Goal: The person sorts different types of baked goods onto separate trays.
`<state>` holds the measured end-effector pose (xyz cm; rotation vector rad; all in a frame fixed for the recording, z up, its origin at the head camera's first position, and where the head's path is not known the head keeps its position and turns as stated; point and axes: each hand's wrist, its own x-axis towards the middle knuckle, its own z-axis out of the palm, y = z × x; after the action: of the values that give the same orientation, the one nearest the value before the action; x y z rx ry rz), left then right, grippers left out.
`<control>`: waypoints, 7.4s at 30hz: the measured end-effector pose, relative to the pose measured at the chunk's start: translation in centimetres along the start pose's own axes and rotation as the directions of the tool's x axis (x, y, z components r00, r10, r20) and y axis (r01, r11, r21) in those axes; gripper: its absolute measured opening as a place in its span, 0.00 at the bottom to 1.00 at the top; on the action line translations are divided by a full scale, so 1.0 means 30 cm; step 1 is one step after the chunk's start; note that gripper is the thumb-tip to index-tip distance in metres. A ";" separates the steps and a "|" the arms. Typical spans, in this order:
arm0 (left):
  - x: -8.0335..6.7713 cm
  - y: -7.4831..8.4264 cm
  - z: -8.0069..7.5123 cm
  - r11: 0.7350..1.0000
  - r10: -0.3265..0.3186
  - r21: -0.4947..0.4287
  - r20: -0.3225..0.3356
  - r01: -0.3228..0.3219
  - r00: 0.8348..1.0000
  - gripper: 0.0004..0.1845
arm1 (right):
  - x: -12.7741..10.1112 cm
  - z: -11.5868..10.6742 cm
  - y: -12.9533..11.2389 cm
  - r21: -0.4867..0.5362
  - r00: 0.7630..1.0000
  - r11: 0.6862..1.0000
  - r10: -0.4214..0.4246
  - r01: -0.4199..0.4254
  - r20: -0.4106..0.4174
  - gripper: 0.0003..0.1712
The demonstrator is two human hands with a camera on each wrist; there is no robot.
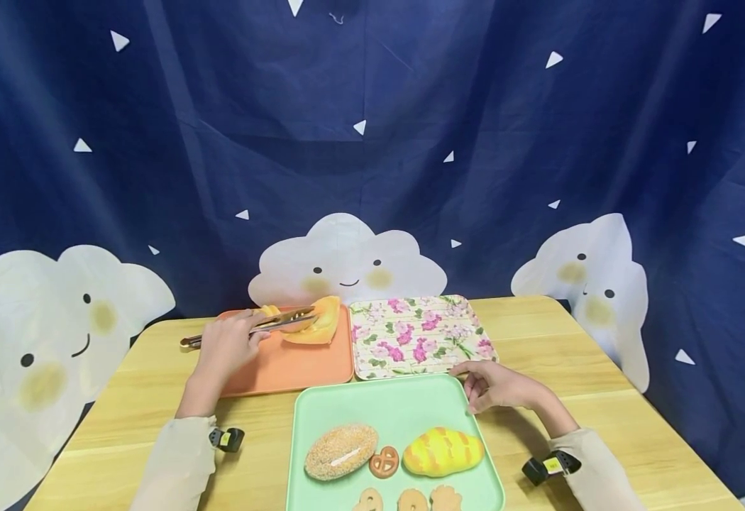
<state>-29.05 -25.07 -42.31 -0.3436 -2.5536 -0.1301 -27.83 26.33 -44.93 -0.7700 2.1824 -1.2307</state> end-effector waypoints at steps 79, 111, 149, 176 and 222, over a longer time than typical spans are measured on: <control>-0.062 0.112 -0.258 0.802 0.348 -0.591 0.339 -0.090 0.874 0.27 | 0.032 -0.017 -0.028 -0.118 0.999 0.993 0.016 -0.011 0.034 0.35; -0.102 0.135 -0.245 0.785 0.436 -0.617 0.606 0.047 0.665 0.26 | 0.022 -0.008 -0.029 -0.100 1.000 0.995 0.015 -0.014 0.005 0.35; -0.064 0.071 -0.250 0.894 0.122 -0.447 0.298 0.026 0.947 0.28 | 0.016 -0.010 -0.025 -0.088 1.000 0.996 -0.002 0.003 0.007 0.34; -0.130 -0.190 -0.336 0.952 -0.141 -0.222 0.296 0.212 0.945 0.32 | 0.018 -0.016 -0.010 -0.102 1.000 0.995 0.005 -0.004 0.013 0.36; -0.135 -0.219 -0.284 0.979 -0.153 -0.051 0.447 0.196 0.881 0.30 | 0.018 -0.013 -0.004 -0.082 1.000 0.997 -0.007 0.008 0.019 0.36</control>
<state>-23.14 -33.67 -37.46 -0.1908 -3.0377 -0.2684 -28.46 26.14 -44.73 -0.8201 2.2279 -1.1389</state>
